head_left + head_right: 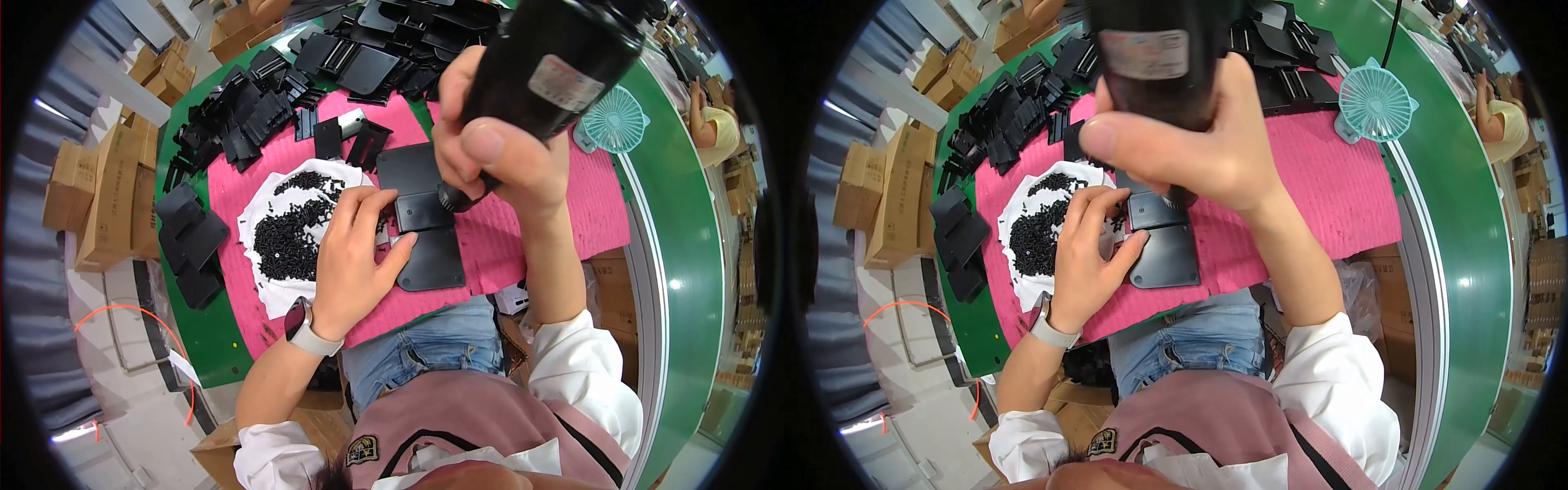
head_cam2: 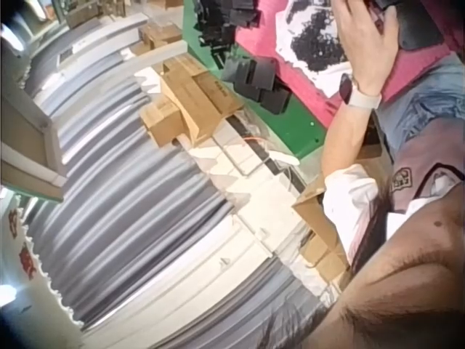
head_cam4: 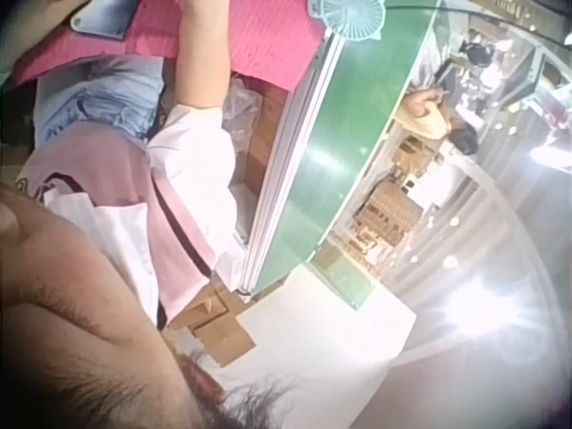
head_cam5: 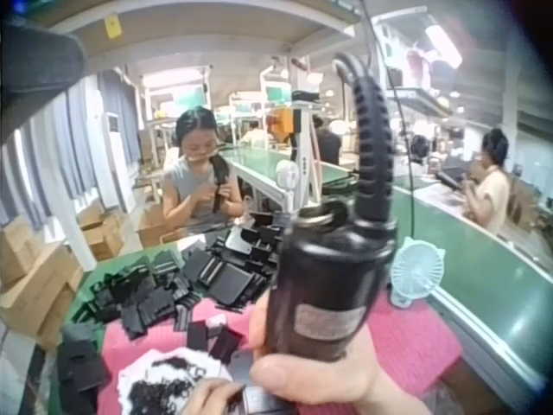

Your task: Assembling small black plastic components using an electric screwdriver at a factory workbench.

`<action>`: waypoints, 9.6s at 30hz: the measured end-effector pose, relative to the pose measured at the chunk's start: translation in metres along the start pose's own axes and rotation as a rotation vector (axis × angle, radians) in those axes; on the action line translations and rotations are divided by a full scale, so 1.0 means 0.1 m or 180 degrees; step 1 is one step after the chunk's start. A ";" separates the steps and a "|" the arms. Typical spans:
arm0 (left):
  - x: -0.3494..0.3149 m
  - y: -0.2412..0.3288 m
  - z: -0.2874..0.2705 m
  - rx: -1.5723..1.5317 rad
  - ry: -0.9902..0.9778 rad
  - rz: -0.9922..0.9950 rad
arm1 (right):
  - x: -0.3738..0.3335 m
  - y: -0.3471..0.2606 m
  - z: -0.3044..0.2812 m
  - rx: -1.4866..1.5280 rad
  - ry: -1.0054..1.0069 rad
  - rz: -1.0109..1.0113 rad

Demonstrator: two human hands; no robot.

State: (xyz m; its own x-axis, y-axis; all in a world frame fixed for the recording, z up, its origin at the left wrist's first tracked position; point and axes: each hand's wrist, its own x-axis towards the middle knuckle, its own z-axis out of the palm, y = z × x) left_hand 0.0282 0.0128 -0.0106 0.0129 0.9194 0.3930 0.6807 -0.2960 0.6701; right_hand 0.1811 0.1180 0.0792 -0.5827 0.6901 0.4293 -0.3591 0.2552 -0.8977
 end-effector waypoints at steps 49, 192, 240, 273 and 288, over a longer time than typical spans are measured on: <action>0.23 -0.09 -0.49 -0.1402 0.0660 -0.1010 | -0.39 0.47 0.19 -0.3878 -0.0844 -0.1794; -0.08 -0.39 -0.69 -0.0861 0.0952 -0.0933 | -0.11 0.40 -0.98 -0.0328 0.1116 0.1241; 0.10 -0.06 -0.14 -0.2234 -0.0116 -0.1435 | 0.10 -0.01 -0.06 0.0600 0.0138 -0.0475; 0.29 -0.10 0.00 -0.2808 -0.0372 -0.2009 | 0.17 0.13 0.19 0.0177 -0.0420 -0.0086; 0.20 -0.15 0.07 -0.2298 -0.0119 -0.1716 | 0.13 0.06 0.07 0.0463 -0.0390 -0.0279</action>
State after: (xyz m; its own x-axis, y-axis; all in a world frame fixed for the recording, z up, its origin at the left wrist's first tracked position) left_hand 0.0233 0.0368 -0.0170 -0.1427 0.9846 -0.1014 -0.0244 0.0989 0.9948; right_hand 0.1662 0.1236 0.0803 -0.6257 0.5797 0.5219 -0.5087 0.2040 -0.8364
